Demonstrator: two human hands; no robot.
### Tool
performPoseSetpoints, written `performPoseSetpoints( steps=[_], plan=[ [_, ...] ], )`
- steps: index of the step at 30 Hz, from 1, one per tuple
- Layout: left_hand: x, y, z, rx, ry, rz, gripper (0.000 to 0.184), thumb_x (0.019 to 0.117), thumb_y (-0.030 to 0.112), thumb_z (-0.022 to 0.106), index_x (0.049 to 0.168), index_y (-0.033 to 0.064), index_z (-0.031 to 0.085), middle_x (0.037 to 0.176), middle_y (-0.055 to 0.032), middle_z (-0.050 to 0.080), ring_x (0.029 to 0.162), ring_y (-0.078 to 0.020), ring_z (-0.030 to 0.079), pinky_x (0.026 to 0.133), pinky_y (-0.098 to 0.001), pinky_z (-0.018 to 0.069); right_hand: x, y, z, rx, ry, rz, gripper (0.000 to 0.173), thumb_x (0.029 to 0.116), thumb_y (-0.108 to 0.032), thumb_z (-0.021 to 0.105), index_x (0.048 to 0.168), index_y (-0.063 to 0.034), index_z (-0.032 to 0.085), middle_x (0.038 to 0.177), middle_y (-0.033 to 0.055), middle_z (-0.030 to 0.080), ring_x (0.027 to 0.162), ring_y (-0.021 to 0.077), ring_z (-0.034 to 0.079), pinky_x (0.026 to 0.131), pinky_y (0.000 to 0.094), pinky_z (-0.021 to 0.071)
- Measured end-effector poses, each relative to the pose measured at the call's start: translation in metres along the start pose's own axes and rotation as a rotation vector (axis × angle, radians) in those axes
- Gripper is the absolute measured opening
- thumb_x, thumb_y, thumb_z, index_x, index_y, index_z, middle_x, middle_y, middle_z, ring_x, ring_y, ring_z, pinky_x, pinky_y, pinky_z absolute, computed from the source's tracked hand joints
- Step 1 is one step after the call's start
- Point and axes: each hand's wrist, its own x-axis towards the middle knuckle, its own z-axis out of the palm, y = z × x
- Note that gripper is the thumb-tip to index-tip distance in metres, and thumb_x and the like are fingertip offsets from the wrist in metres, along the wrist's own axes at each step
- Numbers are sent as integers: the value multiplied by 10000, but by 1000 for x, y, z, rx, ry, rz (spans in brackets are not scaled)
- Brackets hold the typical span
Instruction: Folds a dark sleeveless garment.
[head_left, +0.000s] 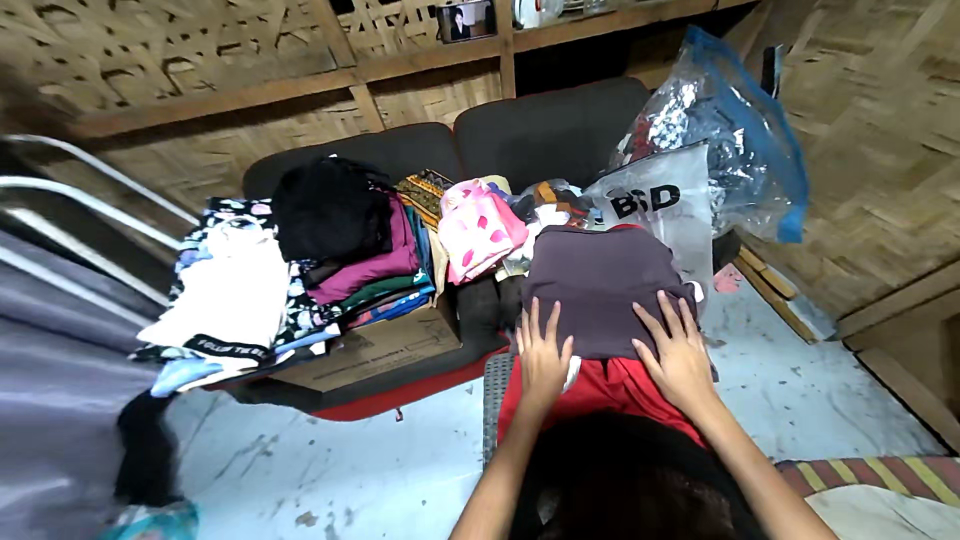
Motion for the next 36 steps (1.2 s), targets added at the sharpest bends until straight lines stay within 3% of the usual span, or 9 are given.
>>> performPoseSetpoints(
  steps=[3, 9, 14, 18, 23, 28, 31, 34, 36],
  plan=[
    [2, -5, -2, -4, -60, -66, 632, 1008, 415, 507, 1574, 147, 416, 1649, -268, 242, 1492, -523, 259, 1145, -661, 308, -1, 1, -4, 13, -43, 94, 691, 983, -574, 415, 1582, -229, 410, 1660, 277, 201, 1481, 561, 244, 1121, 696, 316],
    [-5, -7, -3, -115, -23, -173, 732, 1004, 383, 553, 1573, -19, 331, 1646, -243, 272, 1479, -414, 358, 1171, -558, 342, -18, 0, -6, 66, -46, 230, 928, 925, -632, 503, 1615, -55, 276, 1626, 341, 218, 1468, 545, 295, 1129, 659, 343],
    [-21, -11, -12, -136, -75, -280, 830, 954, 453, 649, 1585, 18, 331, 1632, -253, 289, 1396, -474, 421, 1084, -583, 417, -35, 4, -13, 143, -86, 232, 908, 930, -625, 499, 1618, -74, 283, 1642, 306, 219, 1483, 523, 283, 1153, 654, 317],
    [-23, -18, -17, -172, -31, -270, 824, 926, 444, 687, 1564, 22, 379, 1507, -275, 442, 1314, -483, 464, 1060, -587, 422, -38, 27, -22, 365, -11, 301, 802, 1000, -524, 402, 1594, 1, 284, 1584, 262, 375, 1435, 429, 407, 1151, 591, 346],
    [-14, -23, -27, -295, 65, -212, 473, 988, 193, 618, 1394, -42, 552, 1299, -275, 579, 1182, -352, 600, 1022, -443, 504, -28, 41, -35, 703, -7, 739, 568, 1080, -325, 428, 1546, -6, 369, 1344, 280, 574, 1181, 329, 589, 992, 501, 471],
    [2, -38, -57, -339, 11, -147, 244, 942, 90, 657, 1162, -5, 706, 1026, -145, 692, 874, -183, 639, 799, -320, 525, -19, 35, -50, 939, -46, 797, 289, 1037, -151, 549, 1288, -14, 591, 852, 14, 672, 712, 48, 645, 660, 250, 556],
    [8, -48, -78, -286, -203, -192, 267, 953, 108, 658, 1201, 18, 700, 1054, -155, 691, 950, -230, 648, 881, -377, 524, -21, 36, -55, 1150, -98, 734, 355, 1082, -237, 412, 1350, -63, 566, 1016, -17, 716, 849, 36, 690, 750, 237, 590],
    [10, -53, -97, -147, -610, -347, 341, 965, 106, 665, 1299, 43, 646, 1137, -201, 668, 1063, -333, 644, 974, -501, 506, -22, 35, -57, 1166, -101, 750, 379, 1110, -339, 310, 1308, -140, 565, 894, -83, 679, 709, -15, 626, 625, 177, 532],
    [12, -44, -103, 40, -715, -466, 383, 954, 139, 691, 1333, 100, 649, 1313, -225, 616, 1276, -417, 539, 1059, -588, 439, -21, 33, -62, 1183, -141, 706, 424, 1112, -284, 308, 1495, -155, 435, 1073, -83, 693, 789, -36, 645, 668, 150, 540]
  ],
)
